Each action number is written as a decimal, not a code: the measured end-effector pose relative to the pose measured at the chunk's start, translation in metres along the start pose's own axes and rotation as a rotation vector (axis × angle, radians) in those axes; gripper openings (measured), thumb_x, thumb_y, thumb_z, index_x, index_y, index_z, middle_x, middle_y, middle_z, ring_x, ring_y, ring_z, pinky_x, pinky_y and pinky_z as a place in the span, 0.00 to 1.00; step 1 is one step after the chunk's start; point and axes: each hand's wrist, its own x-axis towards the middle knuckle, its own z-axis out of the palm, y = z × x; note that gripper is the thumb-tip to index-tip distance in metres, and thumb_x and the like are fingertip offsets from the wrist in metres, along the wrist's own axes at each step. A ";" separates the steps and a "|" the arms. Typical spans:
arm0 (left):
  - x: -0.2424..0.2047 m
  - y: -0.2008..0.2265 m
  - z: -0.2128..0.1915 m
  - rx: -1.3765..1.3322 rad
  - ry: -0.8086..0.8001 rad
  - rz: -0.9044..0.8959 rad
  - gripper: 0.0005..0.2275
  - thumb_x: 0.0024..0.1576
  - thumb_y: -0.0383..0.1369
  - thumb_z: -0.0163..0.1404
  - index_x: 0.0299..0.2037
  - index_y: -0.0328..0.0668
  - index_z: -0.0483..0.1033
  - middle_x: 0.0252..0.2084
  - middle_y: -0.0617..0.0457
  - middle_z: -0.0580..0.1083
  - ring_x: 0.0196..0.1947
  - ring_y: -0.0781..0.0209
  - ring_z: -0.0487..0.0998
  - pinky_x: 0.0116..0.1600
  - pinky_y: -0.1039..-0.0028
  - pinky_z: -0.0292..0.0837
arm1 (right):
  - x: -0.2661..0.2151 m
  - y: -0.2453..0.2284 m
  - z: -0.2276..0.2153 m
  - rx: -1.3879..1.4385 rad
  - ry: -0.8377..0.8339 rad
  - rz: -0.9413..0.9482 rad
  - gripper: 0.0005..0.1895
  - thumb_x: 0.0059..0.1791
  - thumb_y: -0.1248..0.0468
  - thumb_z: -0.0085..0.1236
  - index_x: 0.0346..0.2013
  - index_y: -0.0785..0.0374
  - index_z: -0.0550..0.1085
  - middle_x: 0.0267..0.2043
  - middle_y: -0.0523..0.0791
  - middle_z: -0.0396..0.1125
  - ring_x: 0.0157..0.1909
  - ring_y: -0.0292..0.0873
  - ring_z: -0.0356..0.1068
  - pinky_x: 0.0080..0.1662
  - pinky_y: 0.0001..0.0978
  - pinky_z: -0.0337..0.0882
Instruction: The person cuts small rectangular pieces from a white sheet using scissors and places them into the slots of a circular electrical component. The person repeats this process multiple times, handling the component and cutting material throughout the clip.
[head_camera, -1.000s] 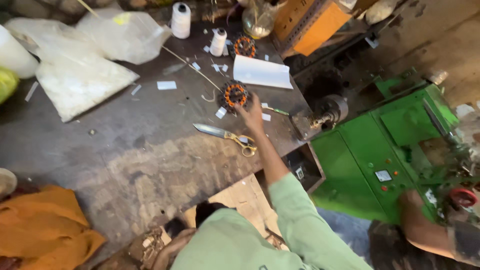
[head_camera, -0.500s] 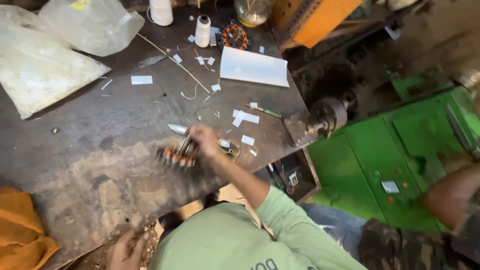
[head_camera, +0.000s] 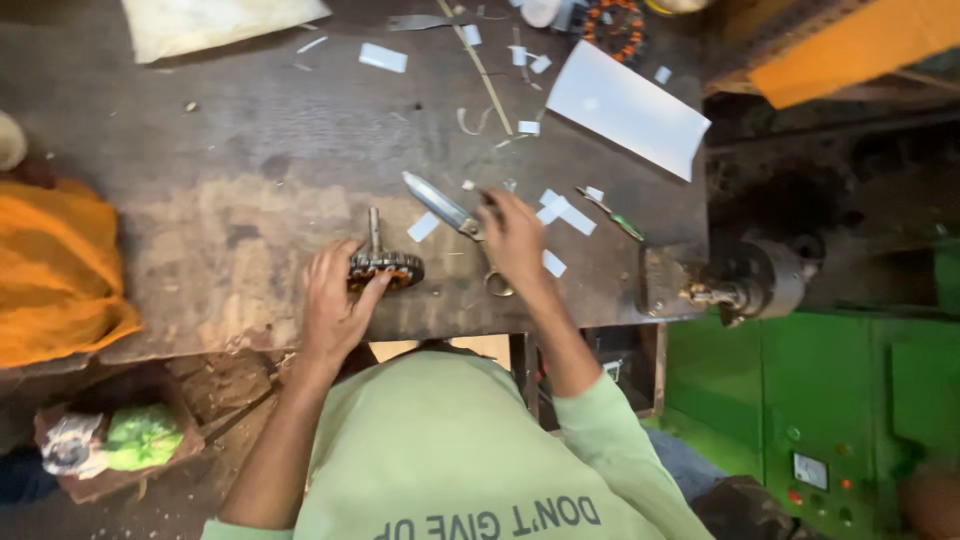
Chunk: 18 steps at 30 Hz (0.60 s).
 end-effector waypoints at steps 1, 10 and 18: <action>0.001 -0.004 -0.001 -0.026 -0.014 -0.058 0.23 0.57 0.37 0.59 0.59 0.32 0.69 0.54 0.37 0.72 0.55 0.39 0.72 0.60 0.54 0.62 | -0.009 -0.003 -0.015 -0.088 -0.027 -0.025 0.12 0.51 0.65 0.59 0.49 0.64 0.77 0.45 0.52 0.72 0.48 0.56 0.71 0.51 0.46 0.69; -0.001 -0.032 -0.007 -0.147 0.010 -0.006 0.20 0.61 0.33 0.55 0.61 0.32 0.66 0.54 0.35 0.72 0.55 0.38 0.73 0.61 0.54 0.65 | -0.030 -0.016 0.019 -0.310 0.005 -0.060 0.15 0.46 0.69 0.61 0.49 0.62 0.77 0.47 0.48 0.70 0.51 0.53 0.66 0.50 0.46 0.63; -0.001 -0.042 -0.010 -0.153 -0.075 -0.039 0.21 0.61 0.31 0.54 0.62 0.30 0.66 0.54 0.35 0.72 0.55 0.38 0.72 0.61 0.53 0.64 | 0.017 -0.047 0.050 -0.357 -0.009 -0.174 0.14 0.46 0.65 0.62 0.47 0.58 0.78 0.54 0.47 0.70 0.59 0.53 0.64 0.58 0.47 0.62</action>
